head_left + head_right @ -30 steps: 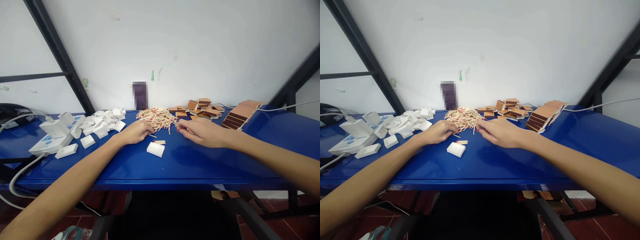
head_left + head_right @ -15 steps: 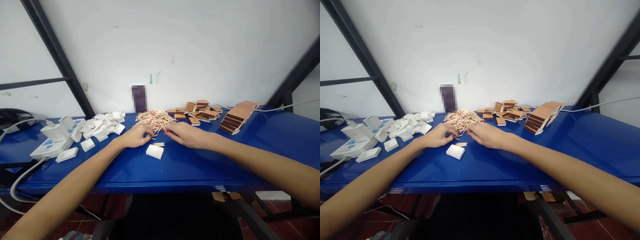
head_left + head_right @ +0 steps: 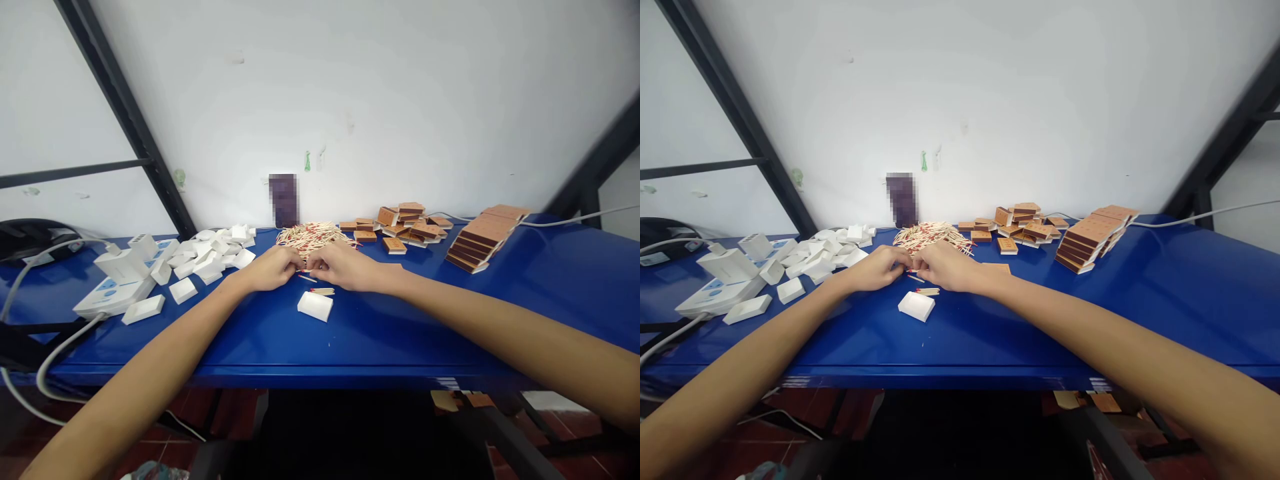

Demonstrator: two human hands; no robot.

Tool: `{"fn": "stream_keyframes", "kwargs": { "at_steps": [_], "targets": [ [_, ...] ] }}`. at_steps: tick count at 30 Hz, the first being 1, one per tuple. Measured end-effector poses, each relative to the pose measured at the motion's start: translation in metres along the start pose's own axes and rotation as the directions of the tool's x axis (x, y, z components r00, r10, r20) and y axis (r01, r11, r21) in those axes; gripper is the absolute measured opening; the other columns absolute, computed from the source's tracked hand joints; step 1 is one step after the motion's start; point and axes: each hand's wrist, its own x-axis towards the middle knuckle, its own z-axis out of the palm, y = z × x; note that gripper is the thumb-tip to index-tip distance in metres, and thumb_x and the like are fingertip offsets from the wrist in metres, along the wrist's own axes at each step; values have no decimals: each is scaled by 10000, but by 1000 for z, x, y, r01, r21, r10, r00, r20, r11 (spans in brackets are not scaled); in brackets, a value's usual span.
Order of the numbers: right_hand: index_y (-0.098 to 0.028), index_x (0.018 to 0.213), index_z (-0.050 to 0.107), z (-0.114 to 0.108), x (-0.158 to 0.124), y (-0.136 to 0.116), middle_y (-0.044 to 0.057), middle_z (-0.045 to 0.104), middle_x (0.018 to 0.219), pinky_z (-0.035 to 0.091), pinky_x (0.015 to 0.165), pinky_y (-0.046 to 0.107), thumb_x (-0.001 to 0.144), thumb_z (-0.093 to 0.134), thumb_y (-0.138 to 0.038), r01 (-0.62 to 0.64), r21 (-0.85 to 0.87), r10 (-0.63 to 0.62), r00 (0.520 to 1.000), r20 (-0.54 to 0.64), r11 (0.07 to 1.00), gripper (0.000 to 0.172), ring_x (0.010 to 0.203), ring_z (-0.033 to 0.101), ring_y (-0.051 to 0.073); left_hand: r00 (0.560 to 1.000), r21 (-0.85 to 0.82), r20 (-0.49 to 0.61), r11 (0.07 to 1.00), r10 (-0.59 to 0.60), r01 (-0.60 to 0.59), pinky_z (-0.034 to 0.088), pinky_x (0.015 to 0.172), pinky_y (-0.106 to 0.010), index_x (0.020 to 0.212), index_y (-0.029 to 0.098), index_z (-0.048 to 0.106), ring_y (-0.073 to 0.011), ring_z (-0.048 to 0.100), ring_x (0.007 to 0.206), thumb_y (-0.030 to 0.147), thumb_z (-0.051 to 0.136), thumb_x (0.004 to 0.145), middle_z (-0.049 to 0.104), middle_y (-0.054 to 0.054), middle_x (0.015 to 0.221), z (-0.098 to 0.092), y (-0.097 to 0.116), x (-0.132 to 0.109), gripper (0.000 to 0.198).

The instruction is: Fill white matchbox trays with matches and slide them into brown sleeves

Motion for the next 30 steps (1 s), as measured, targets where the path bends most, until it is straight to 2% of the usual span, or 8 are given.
{"fn": "stream_keyframes", "kwargs": {
  "at_steps": [8,14,18,21,25,28,30],
  "targets": [
    [-141,891,772,1,7,-13,47,740,767,365,614,253,832,569,-79,-30,-26,32,996,83,999,220,605,565,119,996,96,55,993,-75,69,461,696,-272,795,172,737,-164,652,723,51,454,692,746,-30,804,-10,0,-5,324],
    [-157,913,766,-2,-5,3,32,730,754,387,627,253,808,534,-60,-55,-45,59,995,86,997,272,640,584,128,987,-139,50,977,-155,160,481,656,-210,815,166,757,-118,669,677,15,453,684,759,12,792,-9,8,-5,363],
    [-158,910,765,1,-13,17,50,741,822,402,667,264,808,547,-73,-75,-45,76,997,28,996,256,706,611,144,985,-236,41,956,-168,173,500,675,-206,822,152,755,-122,683,719,4,449,692,765,2,824,-4,14,-2,364],
    [-167,892,758,5,-13,18,46,738,821,394,665,268,816,541,-74,-84,-36,84,996,-4,996,248,708,608,148,988,-273,7,951,-151,148,506,702,-218,844,151,746,-130,685,751,9,460,710,761,-8,842,-3,15,-2,346],
    [-164,945,720,11,-12,12,40,729,820,389,663,259,830,543,-70,-112,-11,112,993,-43,994,230,711,603,147,997,-118,-59,992,-57,50,476,757,-273,902,174,734,-154,647,789,71,532,771,730,-15,859,-5,9,-3,262],
    [-150,1035,660,12,-13,10,44,729,862,393,660,249,834,568,-70,-137,43,140,987,-79,990,236,740,613,150,1000,-10,-20,1000,-9,9,448,805,-313,942,188,734,-185,607,876,155,557,856,689,-41,908,-7,3,-4,200],
    [-149,1014,645,12,-16,11,46,725,868,394,663,245,835,592,-85,-141,54,146,985,-96,989,197,753,618,151,1000,3,6,1000,-9,9,439,827,-328,948,191,736,-201,581,926,201,555,896,660,-57,931,-6,1,-5,189]
  ]
}}
